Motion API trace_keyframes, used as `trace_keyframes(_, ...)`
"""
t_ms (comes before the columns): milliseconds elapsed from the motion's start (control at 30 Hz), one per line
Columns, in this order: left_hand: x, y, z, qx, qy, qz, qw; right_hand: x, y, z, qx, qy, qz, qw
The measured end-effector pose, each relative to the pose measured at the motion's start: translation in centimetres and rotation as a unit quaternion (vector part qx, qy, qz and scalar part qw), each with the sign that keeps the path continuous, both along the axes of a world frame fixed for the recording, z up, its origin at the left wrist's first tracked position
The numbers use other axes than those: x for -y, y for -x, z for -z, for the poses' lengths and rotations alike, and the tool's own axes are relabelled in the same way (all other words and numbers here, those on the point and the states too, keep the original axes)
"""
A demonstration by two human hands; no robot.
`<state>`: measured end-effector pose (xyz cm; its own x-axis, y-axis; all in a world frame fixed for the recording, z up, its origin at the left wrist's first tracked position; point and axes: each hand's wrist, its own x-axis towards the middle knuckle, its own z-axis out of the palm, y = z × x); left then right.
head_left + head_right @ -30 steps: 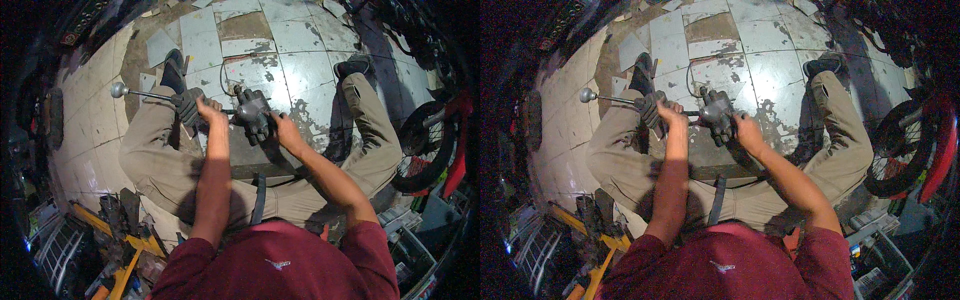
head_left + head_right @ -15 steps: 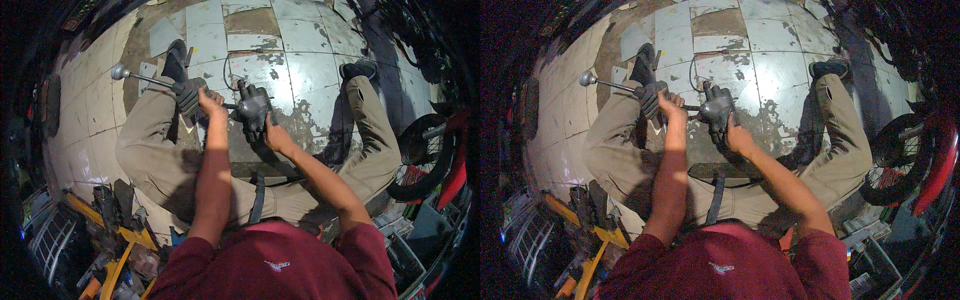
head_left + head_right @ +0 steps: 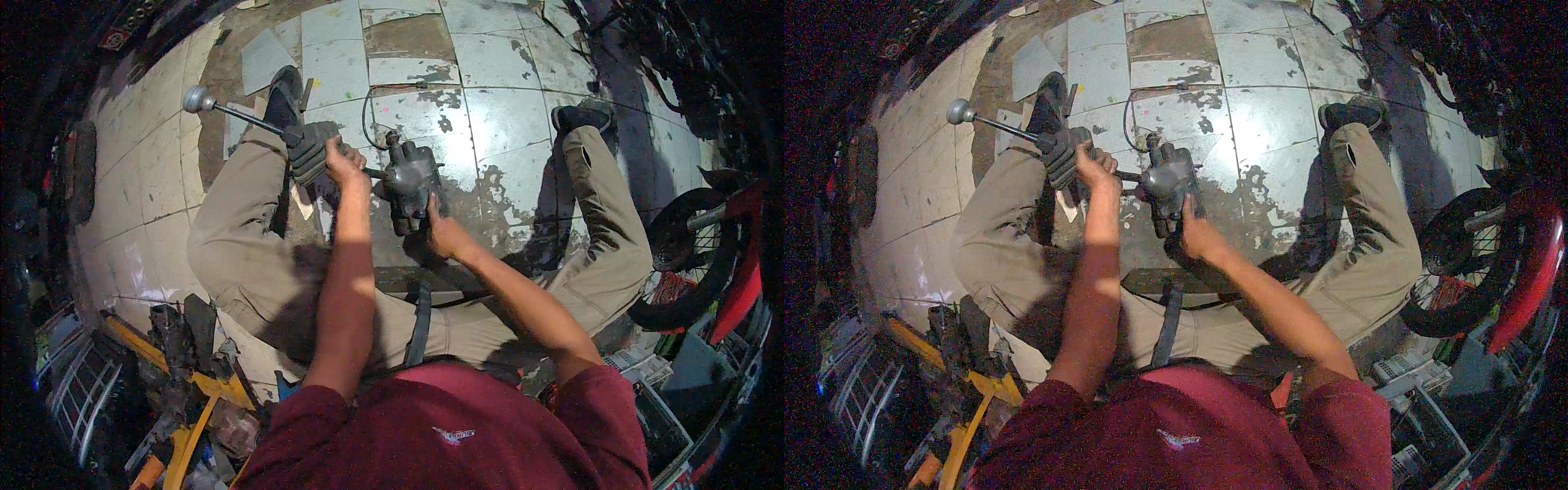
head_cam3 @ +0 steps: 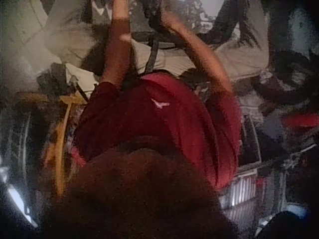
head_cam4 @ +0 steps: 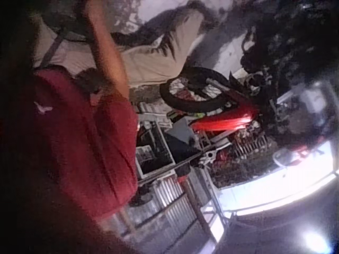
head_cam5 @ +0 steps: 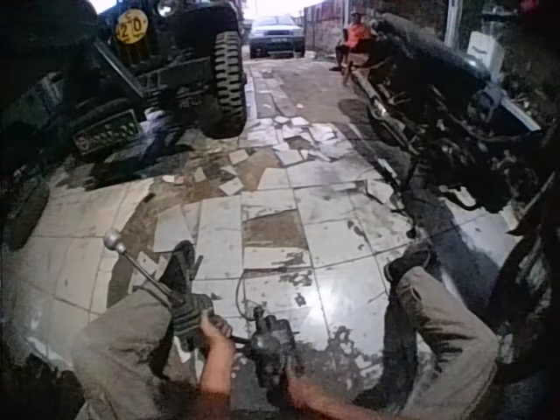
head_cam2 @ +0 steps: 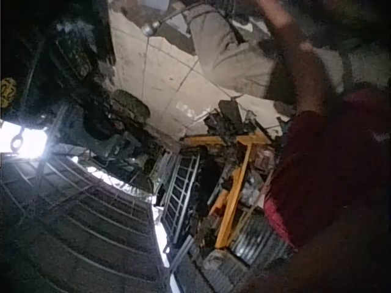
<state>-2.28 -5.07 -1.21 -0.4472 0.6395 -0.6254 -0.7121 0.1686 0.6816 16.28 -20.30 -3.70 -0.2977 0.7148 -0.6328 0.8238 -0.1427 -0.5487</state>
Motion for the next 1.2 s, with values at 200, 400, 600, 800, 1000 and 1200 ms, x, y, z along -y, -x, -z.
trace_keyframes(200, -0.1, 0.3, -0.1, -0.012, 0.013, -0.005, 1.000, 0.2, 0.4, -2.0, 0.008, 0.057, -0.003, 0.998)
trace_keyframes(400, -0.5, 0.7, 0.0, -0.006, 0.005, 0.012, 1.000, -1.7, 1.7, -0.5, -0.012, 0.026, 0.059, 0.998)
trace_keyframes(600, -0.6, 1.0, 0.3, 0.008, 0.008, 0.016, 1.000, -0.6, 1.6, 1.4, -0.028, -0.008, 0.062, 0.998)
trace_keyframes(800, -0.3, 1.1, 0.0, -0.002, 0.011, 0.011, 1.000, 0.8, 1.7, -0.2, -0.032, 0.035, 0.040, 0.998)
trace_keyframes(1000, -0.6, 0.7, -0.1, 0.000, -0.008, 0.038, 0.999, -1.0, 1.7, 1.8, -0.022, 0.005, 0.071, 0.997)
trace_keyframes(1200, -0.8, 0.7, -0.2, 0.001, 0.017, 0.012, 1.000, -1.2, 1.6, 0.1, 0.037, 0.039, 0.049, 0.997)
